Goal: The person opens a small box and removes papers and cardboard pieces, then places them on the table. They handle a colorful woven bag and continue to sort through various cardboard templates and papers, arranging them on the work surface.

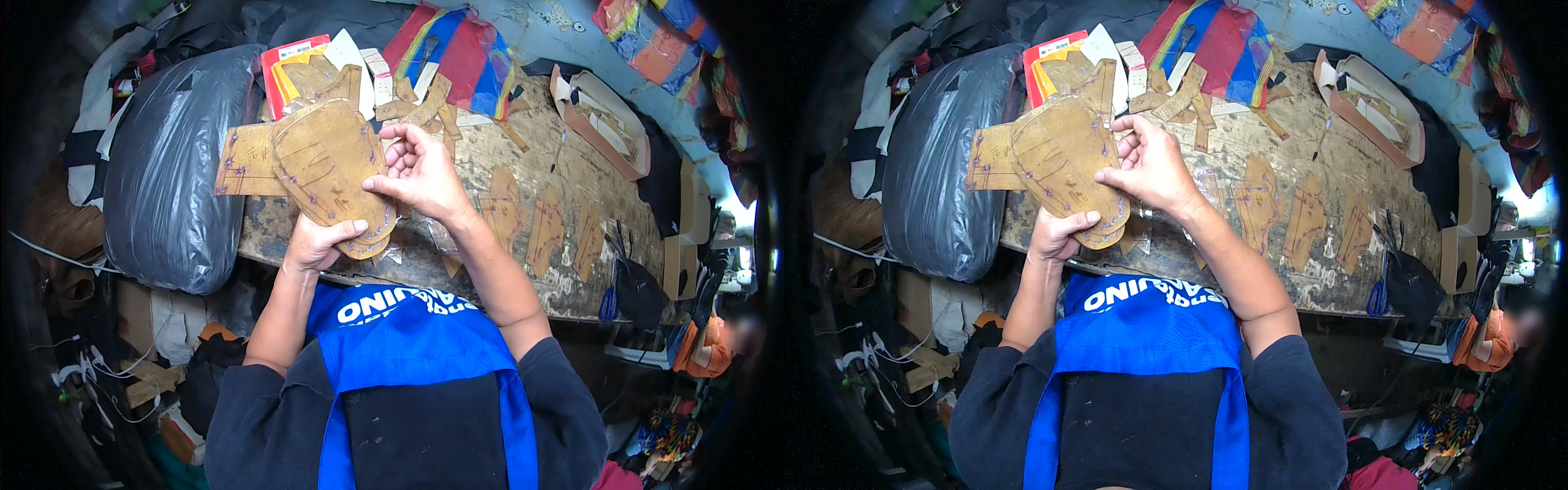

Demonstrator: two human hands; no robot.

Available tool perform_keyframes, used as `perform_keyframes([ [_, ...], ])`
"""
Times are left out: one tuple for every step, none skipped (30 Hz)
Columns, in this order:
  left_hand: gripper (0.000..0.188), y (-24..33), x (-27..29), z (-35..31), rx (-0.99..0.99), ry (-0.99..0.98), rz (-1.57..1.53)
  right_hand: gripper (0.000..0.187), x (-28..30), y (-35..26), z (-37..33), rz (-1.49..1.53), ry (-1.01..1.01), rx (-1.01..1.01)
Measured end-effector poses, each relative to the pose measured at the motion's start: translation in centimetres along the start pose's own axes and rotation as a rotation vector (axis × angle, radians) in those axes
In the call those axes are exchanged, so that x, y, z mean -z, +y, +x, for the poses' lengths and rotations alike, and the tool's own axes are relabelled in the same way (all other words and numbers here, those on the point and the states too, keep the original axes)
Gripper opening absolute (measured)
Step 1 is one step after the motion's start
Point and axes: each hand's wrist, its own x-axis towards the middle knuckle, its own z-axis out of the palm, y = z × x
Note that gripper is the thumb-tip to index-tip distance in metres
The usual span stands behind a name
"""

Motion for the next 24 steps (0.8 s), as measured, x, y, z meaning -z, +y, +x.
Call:
perform_keyframes([
  [0.064, 0.0, 0.0, 0.0, 0.001, 0.001, 0.012, 0.065, 0.3, 0.1, 0.2, -0.019, -0.024, -0.017],
  [0.065, 0.0, 0.1, 0.0, -0.007, -0.004, 0.014, 0.066, 0.7, 0.1, 0.2, 0.017, -0.046, -0.004],
  [0.066, 0.0, 0.2, 0.5, -0.027, -0.013, 0.018, 0.067, 1.0, 0.2, 0.6, 0.027, -0.059, -0.016],
  [0.067, -0.1, 0.3, 0.4, -0.036, -0.013, 0.015, 0.068, 1.1, 0.3, 0.5, 0.046, -0.067, -0.026],
  [0.067, -0.2, 0.4, 0.4, -0.029, -0.015, -0.015, 0.069, 1.2, 0.4, 0.6, 0.04, -0.054, -0.024],
  [0.068, -0.3, 0.5, 0.4, -0.021, -0.015, -0.047, 0.07, 1.2, 0.5, 0.5, 0.039, -0.037, -0.008],
  [0.068, -0.3, 0.6, 0.3, -0.013, -0.015, -0.079, 0.072, 1.1, 0.5, 0.4, 0.031, -0.027, -0.008],
  [0.068, -0.3, 0.8, 0.3, -0.012, -0.021, -0.097, 0.072, 1.1, 0.6, 0.3, 0.024, -0.011, 0.001],
  [0.068, -0.3, 0.9, 0.2, -0.011, -0.028, -0.115, 0.073, 1.1, 0.7, 0.2, 0.01, -0.002, -0.004],
  [0.068, -0.3, 1.0, 0.2, -0.009, -0.027, -0.123, 0.074, 1.1, 0.7, 0.1, -0.004, 0.008, -0.008],
  [0.067, -0.4, 1.1, 0.1, -0.021, -0.019, -0.121, 0.071, 1.2, 0.8, 0.0, 0.003, 0.006, -0.012],
  [0.066, -0.3, 1.1, 0.1, -0.032, -0.002, -0.11, 0.069, 1.3, 0.7, 0.0, 0.01, 0.004, -0.015],
  [0.065, -0.3, 1.1, 0.0, -0.039, 0.016, -0.093, 0.066, 1.3, 0.7, 0.0, 0.026, -0.002, -0.006],
  [0.064, -0.2, 1.0, 0.0, -0.048, 0.018, -0.078, 0.062, 1.4, 0.5, -0.1, 0.009, -0.002, 0.016],
  [0.064, 0.0, 1.0, -0.1, -0.052, 0.021, -0.059, 0.057, 1.3, 0.3, -0.2, 0.001, -0.006, 0.049],
  [0.064, 0.1, 0.9, -0.2, -0.057, 0.025, -0.04, 0.053, 1.2, 0.1, -0.4, -0.007, -0.01, 0.082],
  [0.064, 0.3, 0.8, -0.3, -0.066, 0.018, -0.031, 0.048, 1.1, -0.2, -0.6, 0.036, -0.01, 0.097],
  [0.063, 0.5, 0.7, -0.4, -0.075, 0.011, -0.022, 0.044, 1.0, -0.6, -0.9, 0.08, -0.01, 0.111],
  [0.063, 0.6, 0.6, -0.5, -0.084, 0.005, -0.013, 0.04, 0.9, -0.9, -1.1, 0.143, -0.013, 0.135],
  [0.063, 0.8, 0.5, -0.6, -0.082, 0.004, -0.003, 0.038, 0.9, -1.3, -1.3, 0.143, -0.01, 0.142],
  [0.063, 0.9, 0.5, -0.7, -0.079, 0.003, 0.008, 0.036, 0.9, -1.6, -1.4, 0.163, -0.008, 0.158],
  [0.062, 1.0, 0.4, -0.7, -0.077, 0.001, 0.017, 0.035, 0.9, -1.8, -1.5, 0.198, -0.028, 0.179],
  [0.062, 1.1, 0.3, -0.8, -0.075, 0.004, 0.016, 0.034, 0.9, -2.0, -1.6, 0.179, -0.01, 0.162],
  [0.062, 1.2, 0.2, -0.9, -0.074, 0.006, 0.014, 0.033, 0.9, -2.2, -1.7, 0.175, -0.013, 0.151],
])
